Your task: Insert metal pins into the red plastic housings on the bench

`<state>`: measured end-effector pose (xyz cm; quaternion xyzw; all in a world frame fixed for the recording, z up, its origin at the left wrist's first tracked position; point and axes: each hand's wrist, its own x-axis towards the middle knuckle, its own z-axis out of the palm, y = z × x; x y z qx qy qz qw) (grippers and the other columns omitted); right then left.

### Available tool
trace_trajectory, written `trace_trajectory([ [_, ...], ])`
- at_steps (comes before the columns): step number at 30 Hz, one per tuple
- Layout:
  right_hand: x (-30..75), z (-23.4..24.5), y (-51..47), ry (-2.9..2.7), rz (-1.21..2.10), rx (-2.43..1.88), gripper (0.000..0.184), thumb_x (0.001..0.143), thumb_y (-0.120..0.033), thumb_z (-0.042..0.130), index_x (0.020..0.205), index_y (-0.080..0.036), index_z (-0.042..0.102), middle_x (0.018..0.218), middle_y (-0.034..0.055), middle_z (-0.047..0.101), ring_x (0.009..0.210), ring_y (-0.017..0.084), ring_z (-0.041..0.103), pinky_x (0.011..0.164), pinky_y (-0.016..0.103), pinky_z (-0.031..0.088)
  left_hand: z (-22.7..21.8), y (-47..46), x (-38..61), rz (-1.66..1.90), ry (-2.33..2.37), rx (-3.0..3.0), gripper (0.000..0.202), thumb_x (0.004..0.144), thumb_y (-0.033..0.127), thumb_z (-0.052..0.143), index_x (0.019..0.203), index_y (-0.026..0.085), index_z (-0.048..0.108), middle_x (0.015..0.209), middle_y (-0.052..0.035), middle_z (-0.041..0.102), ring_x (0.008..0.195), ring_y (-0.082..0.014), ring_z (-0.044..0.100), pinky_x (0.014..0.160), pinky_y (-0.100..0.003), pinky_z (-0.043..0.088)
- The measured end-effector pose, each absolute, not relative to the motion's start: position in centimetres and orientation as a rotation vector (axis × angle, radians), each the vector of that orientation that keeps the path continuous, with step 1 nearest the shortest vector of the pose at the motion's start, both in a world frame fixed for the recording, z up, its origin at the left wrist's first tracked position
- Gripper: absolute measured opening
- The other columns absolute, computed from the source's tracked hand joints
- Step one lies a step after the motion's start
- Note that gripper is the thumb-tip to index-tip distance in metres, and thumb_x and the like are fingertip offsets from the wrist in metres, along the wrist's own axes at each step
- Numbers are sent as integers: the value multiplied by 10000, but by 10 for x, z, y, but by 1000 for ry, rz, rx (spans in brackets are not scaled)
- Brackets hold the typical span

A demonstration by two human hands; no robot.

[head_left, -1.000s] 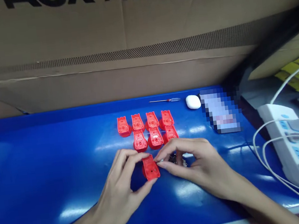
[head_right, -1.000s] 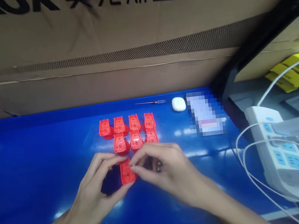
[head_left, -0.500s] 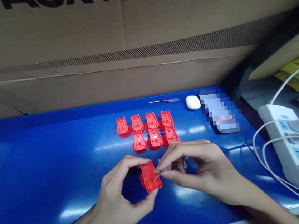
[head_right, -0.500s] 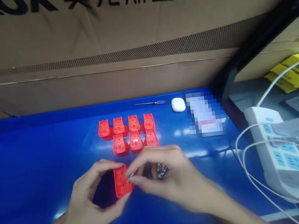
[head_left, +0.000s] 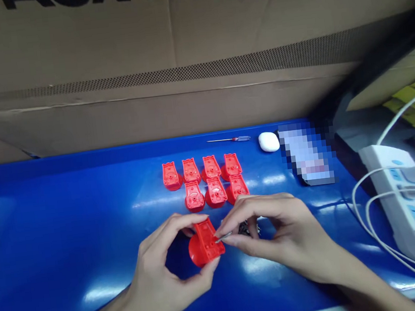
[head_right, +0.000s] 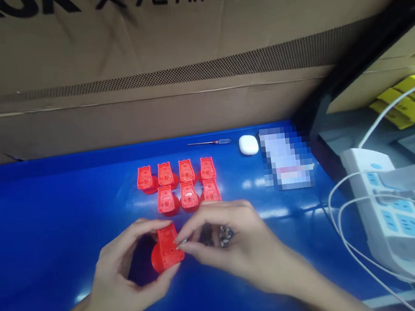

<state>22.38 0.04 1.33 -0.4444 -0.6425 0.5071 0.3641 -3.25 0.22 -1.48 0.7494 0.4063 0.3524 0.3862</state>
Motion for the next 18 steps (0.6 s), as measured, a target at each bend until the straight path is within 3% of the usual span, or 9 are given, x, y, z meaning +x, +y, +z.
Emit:
trace_trajectory([
  [12, 223, 13, 3, -1708, 1238, -1127, 41, 997, -286, 828, 1031, -262, 828, 964, 16, 792, 761, 142, 663, 665, 280, 503, -14, 3, -32, 902, 1030, 1913, 557, 840, 130, 832, 1352, 272, 663, 1111, -35, 761, 928, -192, 748, 851, -323, 638],
  [18, 222, 12, 3, -1729, 1163, -1118, 104, 997, -322, 830, 972, -229, 790, 901, 19, 760, 717, 141, 619, 640, 284, 491, -15, 4, -32, 913, 1031, 1941, 566, 842, 138, 842, 1360, 274, 656, 1128, -35, 759, 954, -193, 742, 865, -328, 629],
])
